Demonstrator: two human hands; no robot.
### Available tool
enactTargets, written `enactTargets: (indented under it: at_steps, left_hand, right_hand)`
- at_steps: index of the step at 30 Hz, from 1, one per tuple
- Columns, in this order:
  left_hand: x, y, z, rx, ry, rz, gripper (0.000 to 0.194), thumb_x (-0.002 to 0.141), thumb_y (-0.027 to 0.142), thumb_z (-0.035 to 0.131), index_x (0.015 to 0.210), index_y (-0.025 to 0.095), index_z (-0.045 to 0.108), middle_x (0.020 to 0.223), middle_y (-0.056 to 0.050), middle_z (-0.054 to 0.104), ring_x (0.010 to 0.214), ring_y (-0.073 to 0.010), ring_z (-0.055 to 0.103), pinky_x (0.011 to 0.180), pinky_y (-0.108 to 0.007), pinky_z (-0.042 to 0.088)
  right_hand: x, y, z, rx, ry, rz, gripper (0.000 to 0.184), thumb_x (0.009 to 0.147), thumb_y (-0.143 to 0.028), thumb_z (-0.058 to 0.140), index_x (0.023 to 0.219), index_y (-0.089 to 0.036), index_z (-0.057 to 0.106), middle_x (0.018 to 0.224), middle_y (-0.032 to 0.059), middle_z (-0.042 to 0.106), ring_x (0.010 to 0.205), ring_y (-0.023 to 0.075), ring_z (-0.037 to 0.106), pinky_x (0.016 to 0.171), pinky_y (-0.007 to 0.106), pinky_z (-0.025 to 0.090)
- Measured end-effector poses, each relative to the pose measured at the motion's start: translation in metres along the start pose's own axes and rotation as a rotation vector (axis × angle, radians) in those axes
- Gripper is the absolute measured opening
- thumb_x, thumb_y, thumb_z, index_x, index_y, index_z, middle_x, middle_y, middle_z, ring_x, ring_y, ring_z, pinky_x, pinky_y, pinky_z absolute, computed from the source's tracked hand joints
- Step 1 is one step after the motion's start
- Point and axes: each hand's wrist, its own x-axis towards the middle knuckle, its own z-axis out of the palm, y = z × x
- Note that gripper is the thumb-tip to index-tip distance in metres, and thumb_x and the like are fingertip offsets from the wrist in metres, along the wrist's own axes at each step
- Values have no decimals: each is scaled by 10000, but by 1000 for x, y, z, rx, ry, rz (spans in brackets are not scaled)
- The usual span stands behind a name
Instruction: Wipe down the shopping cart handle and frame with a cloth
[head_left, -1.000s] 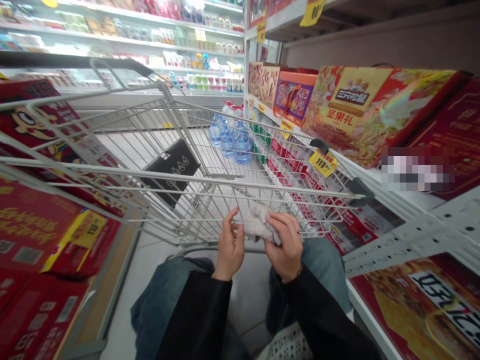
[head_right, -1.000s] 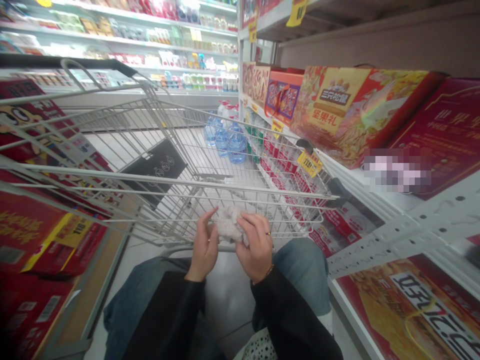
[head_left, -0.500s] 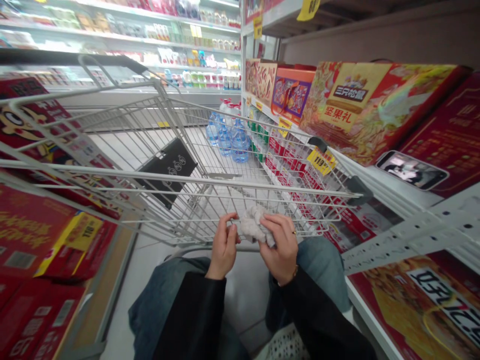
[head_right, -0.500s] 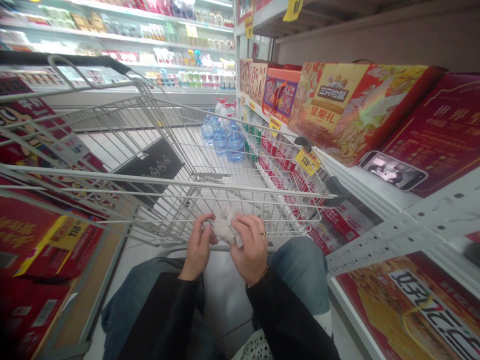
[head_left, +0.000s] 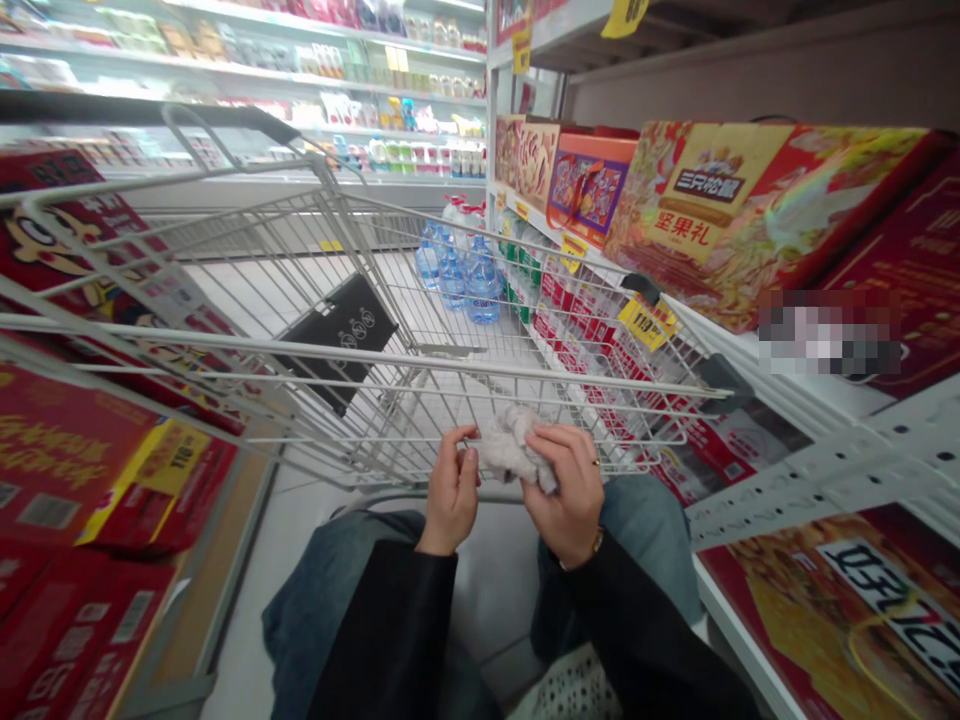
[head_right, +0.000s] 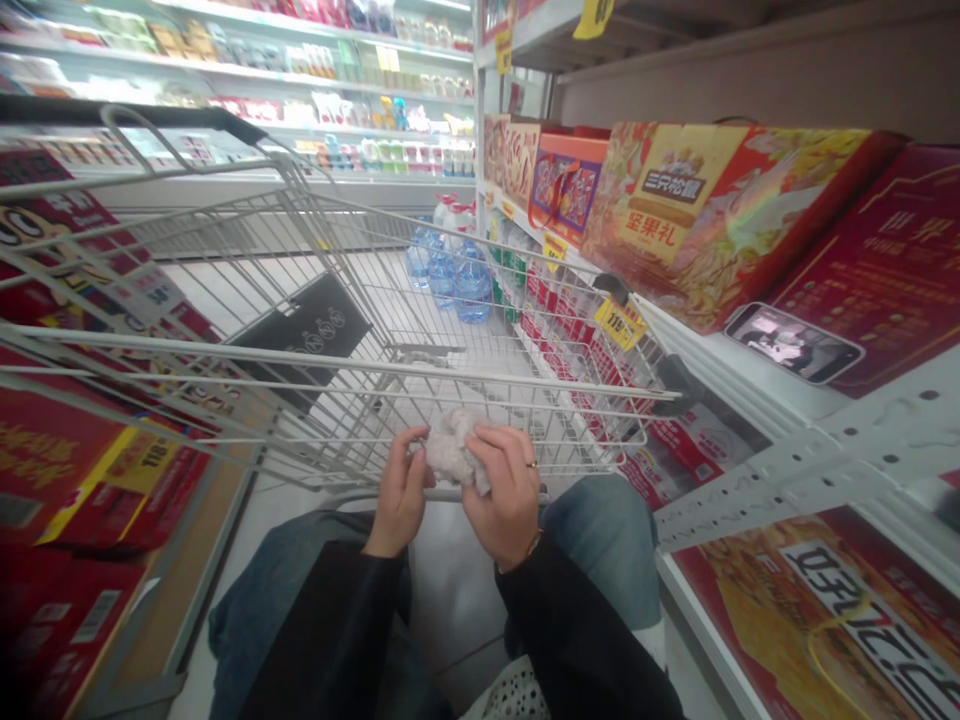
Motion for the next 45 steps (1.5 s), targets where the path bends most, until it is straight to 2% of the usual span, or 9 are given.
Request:
enactTargets:
  at_steps: [4, 11, 18, 25, 30, 32, 39, 45]
  left_hand:
    - [0, 2, -3, 14, -4, -11, 384, 1053, 474, 437, 1325, 222, 537, 709, 41, 537, 625, -134, 539, 645, -278, 451]
    - [1, 4, -5, 15, -16, -10, 385, 1051, 485, 431, 1299, 214, 547, 672, 51, 511, 593, -130, 521, 613, -271, 435]
    - [2, 6, -5, 29, 8, 11, 400, 1048, 495, 436, 1294, 204, 559, 688, 43, 535, 598, -128, 532, 619, -271, 445]
    - [2, 4, -6, 24, 17, 21, 381, 1050, 487, 443, 1278, 211, 570, 706, 41, 547, 580, -113, 525, 596, -261, 448]
    - [2, 3, -9, 20, 16, 30, 384, 1041, 490, 461, 1277, 211, 576, 736, 31, 560, 598, -113, 541, 603, -264, 461]
    - [3, 3, -9, 19, 20, 36, 383, 1038, 490, 466, 1274, 211, 578, 772, 20, 586, 597, -109, 539, 603, -265, 458]
    - [4, 3, -8, 26, 21, 35, 376, 1038, 486, 469, 1281, 219, 572, 865, -2, 634, 594, -98, 540, 596, -264, 455]
    - [4, 0, -10, 36, 34, 40, 365, 1038, 478, 470, 1275, 219, 571, 866, 3, 622, 603, -102, 535, 605, -261, 460]
  right_hand:
    - [10, -3, -5, 3, 35, 5, 402, 848, -52, 654, 1204, -235, 678, 1146, 97, 725, 1122, 276, 669, 1007, 511, 578]
    - [-16, 6, 7, -9, -77, 33, 412, 815, -21, 594, 1163, -226, 672, 1098, 93, 719, 1070, 268, 671, 945, 489, 600]
    - [9, -2, -5, 6, 55, 1, 429, 843, -33, 638, 1217, -238, 679, 1150, 99, 722, 1123, 279, 666, 999, 514, 581]
    - [-14, 9, -2, -2, -14, 38, 386, 852, -38, 617, 1182, -230, 676, 1089, 97, 725, 1068, 275, 671, 945, 515, 593]
    - [9, 2, -14, -3, 63, 11, 422, 851, -51, 653, 1224, -248, 677, 1143, 96, 732, 1108, 278, 678, 979, 516, 587]
    - [11, 3, -15, 2, 58, 2, 415, 853, -54, 654, 1220, -245, 677, 1148, 97, 732, 1112, 280, 677, 983, 519, 585]
    - [-18, 14, -3, -18, -26, 58, 360, 864, -55, 621, 1169, -238, 675, 1077, 87, 726, 1060, 272, 669, 943, 516, 586]
    - [13, 1, -17, 17, 63, 14, 403, 850, -39, 665, 1206, -228, 683, 1142, 97, 727, 1107, 267, 666, 989, 496, 573]
